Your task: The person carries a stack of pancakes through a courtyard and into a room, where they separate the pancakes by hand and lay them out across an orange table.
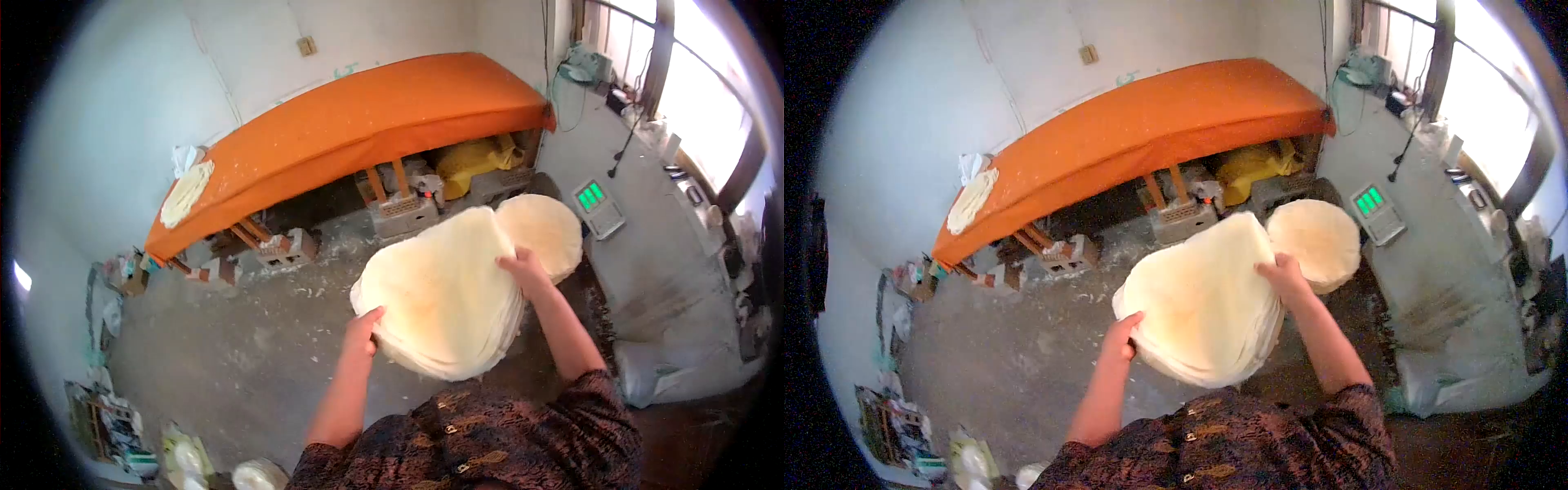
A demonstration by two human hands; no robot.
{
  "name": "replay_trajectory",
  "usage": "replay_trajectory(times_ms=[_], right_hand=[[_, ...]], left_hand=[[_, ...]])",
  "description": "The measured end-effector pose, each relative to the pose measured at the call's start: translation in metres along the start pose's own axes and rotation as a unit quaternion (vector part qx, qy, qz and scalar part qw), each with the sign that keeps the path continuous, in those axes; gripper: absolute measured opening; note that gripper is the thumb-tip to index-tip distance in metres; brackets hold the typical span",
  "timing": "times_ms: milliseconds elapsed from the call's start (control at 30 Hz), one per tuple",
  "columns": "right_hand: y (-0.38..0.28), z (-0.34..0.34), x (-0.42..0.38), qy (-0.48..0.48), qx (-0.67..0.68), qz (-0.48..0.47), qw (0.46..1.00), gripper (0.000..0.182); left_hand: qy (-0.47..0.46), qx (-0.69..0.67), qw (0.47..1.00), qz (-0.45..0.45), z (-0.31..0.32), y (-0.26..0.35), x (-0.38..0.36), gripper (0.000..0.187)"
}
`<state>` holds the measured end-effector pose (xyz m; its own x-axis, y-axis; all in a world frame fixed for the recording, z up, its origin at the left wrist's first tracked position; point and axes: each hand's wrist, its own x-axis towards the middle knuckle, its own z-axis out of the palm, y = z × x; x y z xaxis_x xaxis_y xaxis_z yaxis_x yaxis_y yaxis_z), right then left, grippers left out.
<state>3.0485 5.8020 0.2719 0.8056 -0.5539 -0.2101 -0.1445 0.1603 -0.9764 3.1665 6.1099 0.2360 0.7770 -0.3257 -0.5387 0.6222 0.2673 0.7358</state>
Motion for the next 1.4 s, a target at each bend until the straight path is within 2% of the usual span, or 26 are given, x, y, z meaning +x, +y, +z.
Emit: replay_trajectory(times_ms=[100,133,233,267,367,400,433,533,633,667,767,933,1033,1133,1167,1233,1300,1333,1367,1400], right_hand=[[-0.047,0.038,0.074,-0.026,-0.031,0.028,0.999,0.026],[-0.063,0.055,0.096,-0.033,-0.022,-0.007,0.999,0.026],[-0.091,0.096,0.172,-0.08,-0.053,-0.021,0.995,0.024],[-0.1,0.113,0.192,-0.088,-0.021,-0.042,0.995,0.023],[-0.128,0.157,0.254,-0.094,-0.069,-0.041,0.992,0.022],[-0.134,0.17,0.27,-0.11,-0.027,-0.036,0.993,0.024],[-0.143,0.184,0.294,-0.102,-0.04,-0.06,0.992,0.025],[-0.154,0.215,0.36,-0.102,-0.08,-0.088,0.988,0.028],[-0.185,0.24,0.413,-0.094,-0.086,-0.048,0.991,0.028],[-0.186,0.246,0.436,-0.117,-0.02,-0.059,0.991,0.028],[-0.221,0.265,0.492,-0.115,-0.075,-0.044,0.99,0.028],[-0.25,0.291,0.619,-0.186,-0.069,-0.096,0.975,0.029],[-0.28,0.306,0.692,-0.242,-0.028,-0.113,0.963,0.031],[-0.301,0.316,0.755,-0.262,-0.045,-0.11,0.958,0.036],[-0.298,0.319,0.771,-0.26,-0.058,-0.104,0.958,0.039],[-0.259,0.316,0.85,-0.219,-0.127,-0.148,0.956,0.042],[-0.218,0.307,0.885,-0.155,-0.235,-0.192,0.94,0.045],[-0.205,0.301,0.894,-0.107,-0.303,-0.217,0.921,0.047],[-0.195,0.293,0.892,-0.055,-0.368,-0.245,0.895,0.048],[-0.191,0.29,0.891,-0.087,-0.38,-0.224,0.893,0.051]], left_hand=[[0.013,-0.007,1.0,0.022,0.009,0.052,0.057,0.044],[0.014,-0.019,0.999,0.026,0.013,0.072,0.073,0.044],[0.036,-0.068,0.996,0.039,0.021,0.122,0.106,0.046],[0.039,-0.071,0.995,0.05,0.019,0.138,0.127,0.046],[0.057,-0.062,0.994,0.074,0.007,0.178,0.185,0.046],[0.065,-0.056,0.993,0.085,0.008,0.193,0.199,0.046],[0.067,-0.058,0.991,0.1,0.016,0.214,0.219,0.046],[0.031,-0.064,0.993,0.096,0.024,0.262,0.264,0.05],[0.034,-0.047,0.99,0.13,0.039,0.313,0.314,0.05],[0.035,-0.045,0.989,0.14,0.042,0.323,0.33,0.051],[0.024,-0.062,0.989,0.131,0.066,0.362,0.369,0.052],[0.071,-0.07,0.982,0.161,0.108,0.415,0.441,0.052],[0.117,-0.089,0.963,0.227,0.145,0.444,0.479,0.053],[0.09,-0.071,0.959,0.26,0.15,0.457,0.525,0.054],[0.077,-0.087,0.964,0.239,0.142,0.452,0.541,0.052],[0.051,-0.123,0.971,0.197,0.129,0.426,0.599,0.049],[0.094,-0.098,0.991,0.024,0.104,0.391,0.628,0.046],[0.129,-0.153,0.979,-0.035,0.095,0.37,0.639,0.044],[0.146,-0.145,0.978,-0.045,0.087,0.349,0.64,0.044],[0.161,-0.138,0.976,-0.055,0.078,0.331,0.639,0.044]])
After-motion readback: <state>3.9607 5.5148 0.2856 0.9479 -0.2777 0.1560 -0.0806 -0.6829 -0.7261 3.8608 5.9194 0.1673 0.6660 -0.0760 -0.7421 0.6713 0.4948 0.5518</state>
